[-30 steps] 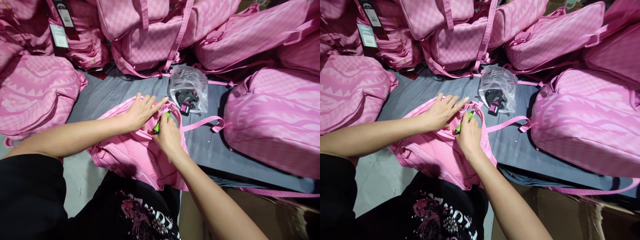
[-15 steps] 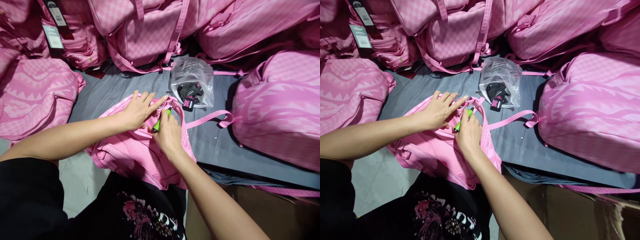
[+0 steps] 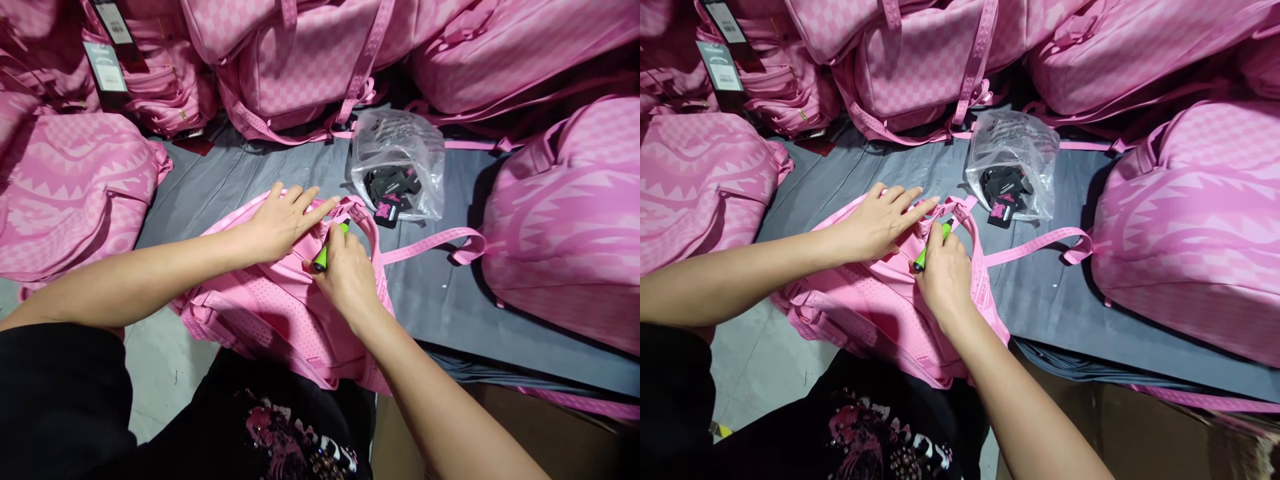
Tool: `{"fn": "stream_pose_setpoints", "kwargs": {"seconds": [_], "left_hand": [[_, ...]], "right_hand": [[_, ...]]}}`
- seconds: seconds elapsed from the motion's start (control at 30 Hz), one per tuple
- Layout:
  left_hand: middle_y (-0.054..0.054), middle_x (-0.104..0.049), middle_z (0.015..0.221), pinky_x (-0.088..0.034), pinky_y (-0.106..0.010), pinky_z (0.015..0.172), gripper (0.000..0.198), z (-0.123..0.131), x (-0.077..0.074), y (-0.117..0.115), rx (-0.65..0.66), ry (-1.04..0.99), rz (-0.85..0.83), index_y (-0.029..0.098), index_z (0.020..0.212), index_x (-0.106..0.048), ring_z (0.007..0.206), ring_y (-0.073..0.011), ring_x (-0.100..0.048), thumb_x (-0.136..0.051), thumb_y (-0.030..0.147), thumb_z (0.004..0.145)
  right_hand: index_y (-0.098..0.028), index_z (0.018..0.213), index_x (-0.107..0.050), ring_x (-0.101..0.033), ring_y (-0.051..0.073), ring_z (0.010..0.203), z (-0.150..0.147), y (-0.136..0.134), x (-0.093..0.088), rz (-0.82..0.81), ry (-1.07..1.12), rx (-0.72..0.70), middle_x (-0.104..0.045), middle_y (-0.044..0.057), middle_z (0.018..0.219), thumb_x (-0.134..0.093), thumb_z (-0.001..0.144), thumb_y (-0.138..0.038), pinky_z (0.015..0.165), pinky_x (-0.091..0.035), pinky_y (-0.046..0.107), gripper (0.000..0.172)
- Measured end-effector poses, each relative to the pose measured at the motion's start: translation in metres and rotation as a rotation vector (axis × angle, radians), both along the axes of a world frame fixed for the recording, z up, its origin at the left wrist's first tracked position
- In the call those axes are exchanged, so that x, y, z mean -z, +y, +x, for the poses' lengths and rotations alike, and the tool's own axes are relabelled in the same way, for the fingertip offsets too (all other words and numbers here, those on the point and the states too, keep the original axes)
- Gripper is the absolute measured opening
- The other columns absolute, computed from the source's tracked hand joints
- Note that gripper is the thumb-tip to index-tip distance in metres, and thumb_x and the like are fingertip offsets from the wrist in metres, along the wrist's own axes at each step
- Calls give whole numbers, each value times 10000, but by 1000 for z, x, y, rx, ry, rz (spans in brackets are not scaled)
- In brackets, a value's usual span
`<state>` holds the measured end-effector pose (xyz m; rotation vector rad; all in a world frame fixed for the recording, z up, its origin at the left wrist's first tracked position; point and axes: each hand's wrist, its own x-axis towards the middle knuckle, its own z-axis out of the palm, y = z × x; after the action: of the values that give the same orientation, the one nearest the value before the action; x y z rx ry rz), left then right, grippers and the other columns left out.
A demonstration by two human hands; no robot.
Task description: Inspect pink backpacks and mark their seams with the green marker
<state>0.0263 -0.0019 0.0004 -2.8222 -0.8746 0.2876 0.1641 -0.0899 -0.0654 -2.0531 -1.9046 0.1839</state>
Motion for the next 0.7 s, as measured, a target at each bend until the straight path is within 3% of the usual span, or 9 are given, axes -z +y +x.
{"fn": "stream_pose_setpoints", "kwargs": {"seconds": [0.17,0.3,0.57,0.7], "left_hand": [[-233,-199,1635,-325,-502,1108,884,-5,-3,4,-1,-8,-14,157,1584,-209,1437,-387,-339,-683,279,847],[-203,-146,1658,-325,-560,1110,895,-8,-6,2,-80,14,-24,200,1590,-190,1501,-408,-211,-679,292,846],[-186,-136,1662,-424,-506,1031,914,-9,-8,-3,-175,-4,-22,224,1583,-201,1452,-383,-299,-703,336,828],[-180,-139,1663,-434,-502,1015,915,-10,-7,-4,-178,-29,-26,229,1579,-206,1443,-377,-306,-706,316,818]], "right_hand": [[-164,1347,-446,-620,337,888,4,-2,4,84,24,-30,-618,174,1052,-647,797,-256,748,-529,485,593],[-136,1354,-450,-621,348,908,3,-3,1,24,13,-15,-622,194,1081,-659,782,-239,763,-526,482,618],[-115,1358,-478,-639,341,910,5,-5,-8,2,17,-18,-661,195,1067,-647,862,-297,738,-523,445,555],[-170,1348,-534,-663,308,921,13,-31,-15,213,90,-91,-701,154,1062,-497,976,-428,754,-533,419,454]]}}
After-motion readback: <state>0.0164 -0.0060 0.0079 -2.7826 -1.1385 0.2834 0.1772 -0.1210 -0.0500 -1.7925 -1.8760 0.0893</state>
